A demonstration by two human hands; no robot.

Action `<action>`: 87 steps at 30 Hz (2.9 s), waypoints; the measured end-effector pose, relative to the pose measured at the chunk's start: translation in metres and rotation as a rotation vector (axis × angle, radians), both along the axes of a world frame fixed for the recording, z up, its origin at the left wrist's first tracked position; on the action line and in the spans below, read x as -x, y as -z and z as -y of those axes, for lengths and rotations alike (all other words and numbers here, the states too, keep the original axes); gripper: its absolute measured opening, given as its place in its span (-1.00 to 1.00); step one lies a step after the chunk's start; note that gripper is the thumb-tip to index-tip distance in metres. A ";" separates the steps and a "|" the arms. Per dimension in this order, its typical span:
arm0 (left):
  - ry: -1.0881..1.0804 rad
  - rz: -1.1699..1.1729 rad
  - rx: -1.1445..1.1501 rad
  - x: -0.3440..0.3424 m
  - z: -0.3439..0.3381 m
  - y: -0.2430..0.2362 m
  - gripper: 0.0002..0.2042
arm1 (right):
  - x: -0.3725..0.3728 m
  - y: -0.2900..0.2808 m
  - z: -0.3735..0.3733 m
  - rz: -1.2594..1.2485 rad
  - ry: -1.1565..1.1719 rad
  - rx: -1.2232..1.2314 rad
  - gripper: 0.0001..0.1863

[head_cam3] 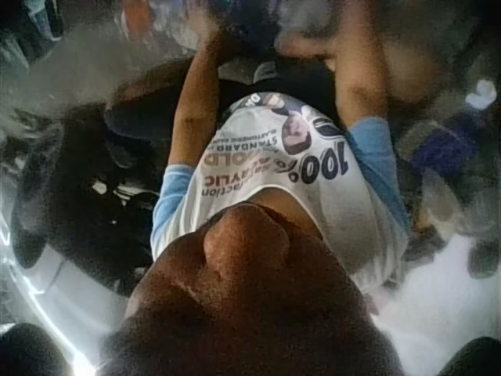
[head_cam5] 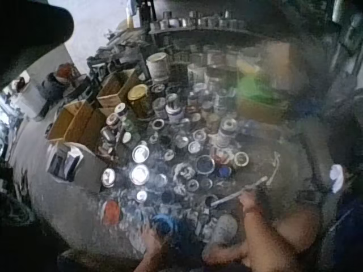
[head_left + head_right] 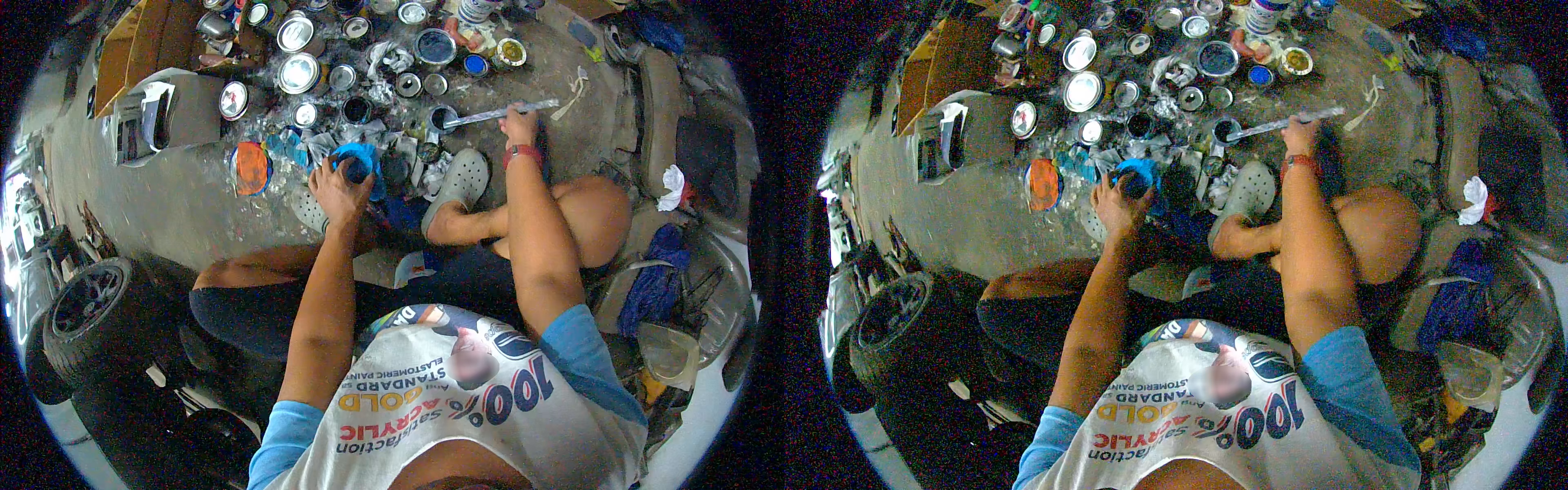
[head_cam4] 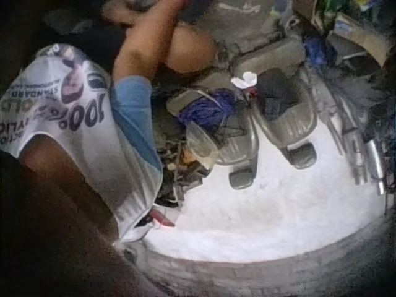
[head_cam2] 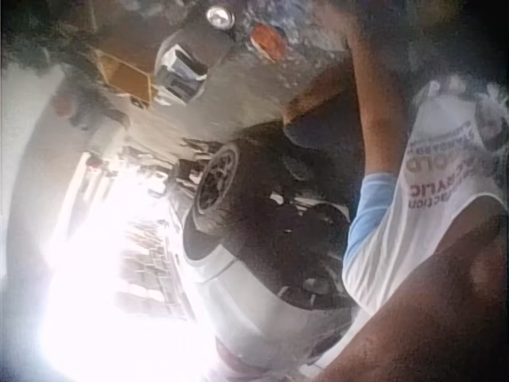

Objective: The person sits on the floor sorting through numerous paint cans, then pours paint into a spray gun cup. They walk to a white car and spray paint the hood, which is covered with newspaper.

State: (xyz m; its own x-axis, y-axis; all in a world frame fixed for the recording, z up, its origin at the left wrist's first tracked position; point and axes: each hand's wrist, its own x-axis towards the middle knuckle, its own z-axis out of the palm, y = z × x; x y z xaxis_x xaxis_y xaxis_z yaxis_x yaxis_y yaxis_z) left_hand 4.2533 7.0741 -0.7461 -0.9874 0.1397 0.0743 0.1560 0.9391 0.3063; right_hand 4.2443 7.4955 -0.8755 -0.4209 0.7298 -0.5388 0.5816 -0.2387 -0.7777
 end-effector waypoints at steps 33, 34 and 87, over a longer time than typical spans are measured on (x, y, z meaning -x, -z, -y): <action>0.018 0.153 -0.042 0.013 0.004 0.002 -0.45 | 0.109 -0.020 0.077 -0.179 0.293 0.631 -0.59; 0.015 0.151 -0.034 0.012 0.005 0.001 -0.45 | 0.097 -0.024 0.089 -0.136 0.196 0.343 -0.46; -0.309 0.225 -0.452 0.001 0.053 -0.002 -0.14 | 0.016 -0.209 0.318 -0.141 -1.517 -1.288 -0.13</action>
